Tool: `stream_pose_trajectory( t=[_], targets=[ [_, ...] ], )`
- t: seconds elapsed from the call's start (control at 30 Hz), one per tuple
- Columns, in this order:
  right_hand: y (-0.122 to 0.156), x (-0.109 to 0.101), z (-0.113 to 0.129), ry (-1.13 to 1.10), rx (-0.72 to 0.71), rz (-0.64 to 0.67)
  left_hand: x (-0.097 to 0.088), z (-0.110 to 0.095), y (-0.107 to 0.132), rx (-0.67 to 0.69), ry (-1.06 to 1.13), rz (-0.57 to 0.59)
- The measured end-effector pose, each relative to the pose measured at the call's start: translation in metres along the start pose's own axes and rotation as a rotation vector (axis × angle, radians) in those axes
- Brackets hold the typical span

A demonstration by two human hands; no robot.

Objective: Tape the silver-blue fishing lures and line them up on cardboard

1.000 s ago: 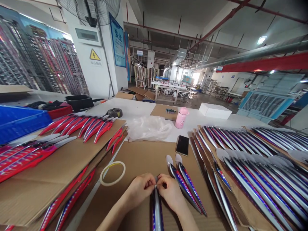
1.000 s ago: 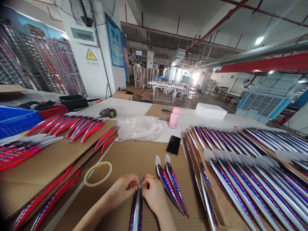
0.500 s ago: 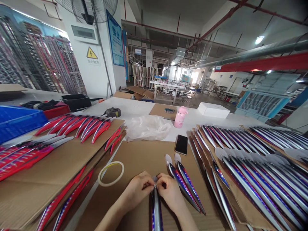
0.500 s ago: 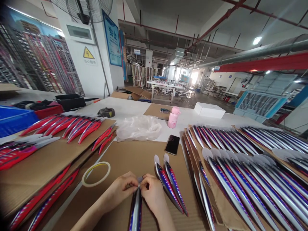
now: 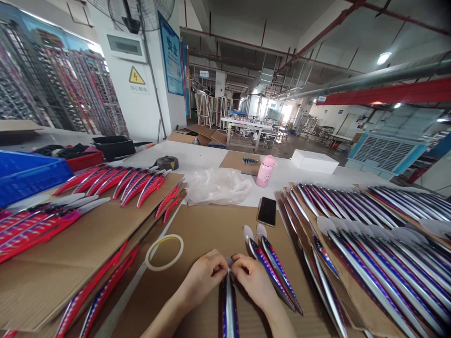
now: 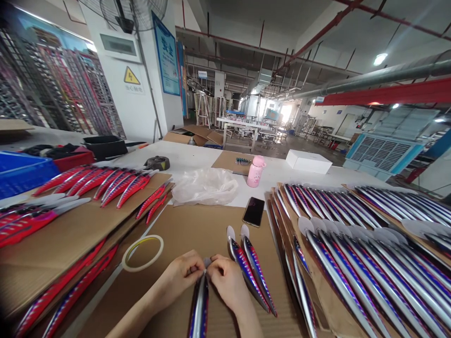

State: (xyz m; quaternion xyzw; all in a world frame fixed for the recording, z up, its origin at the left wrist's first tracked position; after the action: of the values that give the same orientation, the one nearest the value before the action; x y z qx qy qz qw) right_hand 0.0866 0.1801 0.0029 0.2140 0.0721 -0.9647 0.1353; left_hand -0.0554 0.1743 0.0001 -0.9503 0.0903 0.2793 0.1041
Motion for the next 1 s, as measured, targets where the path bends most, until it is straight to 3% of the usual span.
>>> stream_pose_trajectory(
  t=[0.13, 0.3, 0.8, 0.9, 1.0],
  targets=[
    [-0.002, -0.004, -0.002, 0.003, 0.062, -0.06, 0.0, -0.001, 0.0, -0.02, 0.028, 0.012],
    [-0.002, 0.0, 0.004, -0.004, -0.031, -0.013, -0.001, 0.0, -0.001, -0.033, 0.036, 0.002],
    [-0.006, 0.005, -0.007, 0.125, -0.062, -0.122, 0.002, 0.01, -0.004, -0.032, -0.025, -0.023],
    [-0.006, 0.006, -0.007, 0.119, -0.082, -0.128, -0.002, 0.009, 0.007, -0.045, -0.061, -0.115],
    [-0.005, 0.007, -0.005, 0.123, -0.11, -0.141, 0.006, 0.004, 0.035, -0.05, -0.064, -0.143]
  ],
)
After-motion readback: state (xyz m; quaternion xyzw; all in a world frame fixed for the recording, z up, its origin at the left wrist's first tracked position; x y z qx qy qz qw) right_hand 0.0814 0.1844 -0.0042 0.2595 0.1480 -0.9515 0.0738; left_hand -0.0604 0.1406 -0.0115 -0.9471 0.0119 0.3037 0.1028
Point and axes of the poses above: each hand's wrist, its own y-axis away from the middle knuckle, its own x-axis out of the palm, z = x × y, the point moved 5 cm from there along -y, towards the middle knuckle, and after that the axes turned 3 degrees about -z, right-handed, at the moved point
